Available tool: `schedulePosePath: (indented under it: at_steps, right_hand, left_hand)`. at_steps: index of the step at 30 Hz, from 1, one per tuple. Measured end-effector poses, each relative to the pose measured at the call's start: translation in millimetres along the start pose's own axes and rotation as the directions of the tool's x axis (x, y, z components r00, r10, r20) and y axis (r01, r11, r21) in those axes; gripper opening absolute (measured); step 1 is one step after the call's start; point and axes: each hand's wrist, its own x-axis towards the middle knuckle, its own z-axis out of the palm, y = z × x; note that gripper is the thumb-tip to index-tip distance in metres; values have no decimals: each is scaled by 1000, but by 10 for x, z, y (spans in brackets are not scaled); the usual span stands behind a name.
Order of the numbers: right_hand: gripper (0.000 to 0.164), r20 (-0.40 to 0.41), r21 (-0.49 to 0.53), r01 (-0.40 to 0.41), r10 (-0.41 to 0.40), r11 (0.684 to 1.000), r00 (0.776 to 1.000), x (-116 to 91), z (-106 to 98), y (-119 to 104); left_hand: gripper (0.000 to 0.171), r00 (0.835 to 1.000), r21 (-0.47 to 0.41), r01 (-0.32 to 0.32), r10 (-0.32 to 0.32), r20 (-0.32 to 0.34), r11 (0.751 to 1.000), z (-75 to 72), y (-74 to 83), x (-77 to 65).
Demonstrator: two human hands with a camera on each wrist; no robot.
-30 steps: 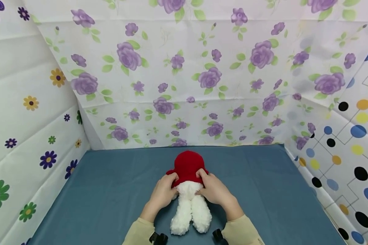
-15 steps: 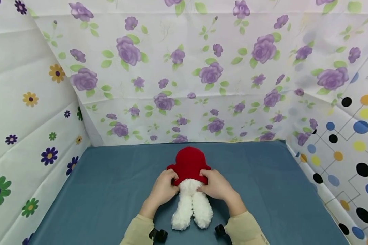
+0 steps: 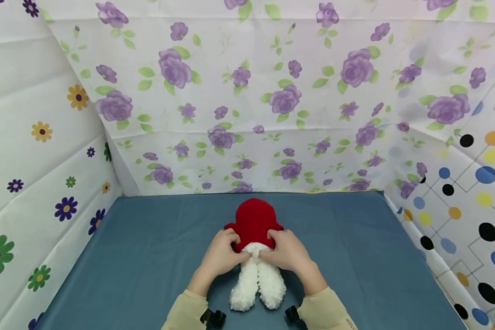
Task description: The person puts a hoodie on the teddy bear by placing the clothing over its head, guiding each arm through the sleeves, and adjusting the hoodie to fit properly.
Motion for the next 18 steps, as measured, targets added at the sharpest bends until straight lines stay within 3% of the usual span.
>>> schedulePosePath:
  at_steps: [5, 11, 15, 18]
  right_hand:
    - [46, -39, -12, -39, 38, 999, 999, -22, 32, -22]
    - [54, -131, -81, -39, 28, 996, 991, -12, 33, -94]
    - [51, -141, -94, 9, -22, 996, 990, -9, -11, -134]
    - [47, -73, -87, 42, -48, 995, 996, -23, -83, -136]
  left_hand:
    - [57, 994, 90, -75, 82, -78, 993, 52, -8, 36]
    - [66, 959, 266, -167, 219, -178, 949, 101, 23, 84]
    - [64, 946, 358, -183, 263, -188, 916, 105, 34, 83]
    - [57, 956, 333, -189, 250, -152, 924, 54, 22, 64]
